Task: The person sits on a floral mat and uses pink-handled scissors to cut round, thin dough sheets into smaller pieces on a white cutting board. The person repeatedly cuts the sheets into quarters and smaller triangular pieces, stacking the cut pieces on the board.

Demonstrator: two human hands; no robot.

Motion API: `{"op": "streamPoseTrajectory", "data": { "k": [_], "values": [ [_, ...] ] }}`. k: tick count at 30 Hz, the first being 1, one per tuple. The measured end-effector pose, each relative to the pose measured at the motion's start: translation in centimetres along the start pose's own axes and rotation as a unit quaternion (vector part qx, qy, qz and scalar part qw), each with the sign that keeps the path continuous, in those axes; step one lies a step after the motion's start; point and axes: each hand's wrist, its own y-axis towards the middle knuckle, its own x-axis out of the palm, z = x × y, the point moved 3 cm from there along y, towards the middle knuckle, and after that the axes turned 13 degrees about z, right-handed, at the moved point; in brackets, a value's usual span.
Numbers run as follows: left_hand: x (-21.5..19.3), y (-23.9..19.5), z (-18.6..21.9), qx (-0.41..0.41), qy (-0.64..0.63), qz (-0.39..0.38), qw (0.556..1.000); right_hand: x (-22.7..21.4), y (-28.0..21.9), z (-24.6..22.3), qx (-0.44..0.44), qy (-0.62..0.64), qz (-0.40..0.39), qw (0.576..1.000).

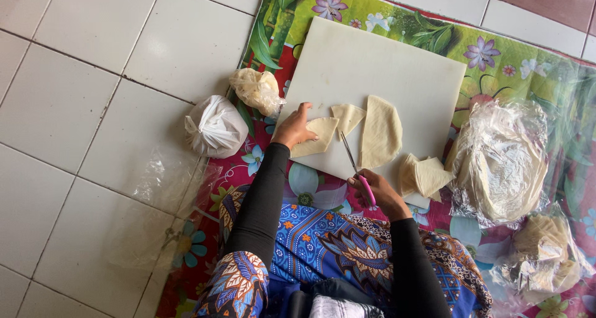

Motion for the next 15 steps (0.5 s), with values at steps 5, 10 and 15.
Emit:
{"op": "streamPoseTrajectory", "data": {
  "k": [5, 10, 15],
  "values": [
    [0.3, -1.7, -2.8, -0.029, -0.003, 0.093, 0.995, 0.2, -0.8, 1.0, 0.002, -0.068, -0.005, 0.998],
    [2.5, -2.2, -4.0, -0.004, 0.081, 0.124, 0.989, 0.0, -1.7, 1.4, 0.016, -0.122, -0.048, 0.991],
    [1.0, -1.9, -3.2, -0.081, -0.012, 0.060, 0.995, 0.9, -1.0, 1.6, 0.034, -0.050, -0.072, 0.996]
  ]
}}
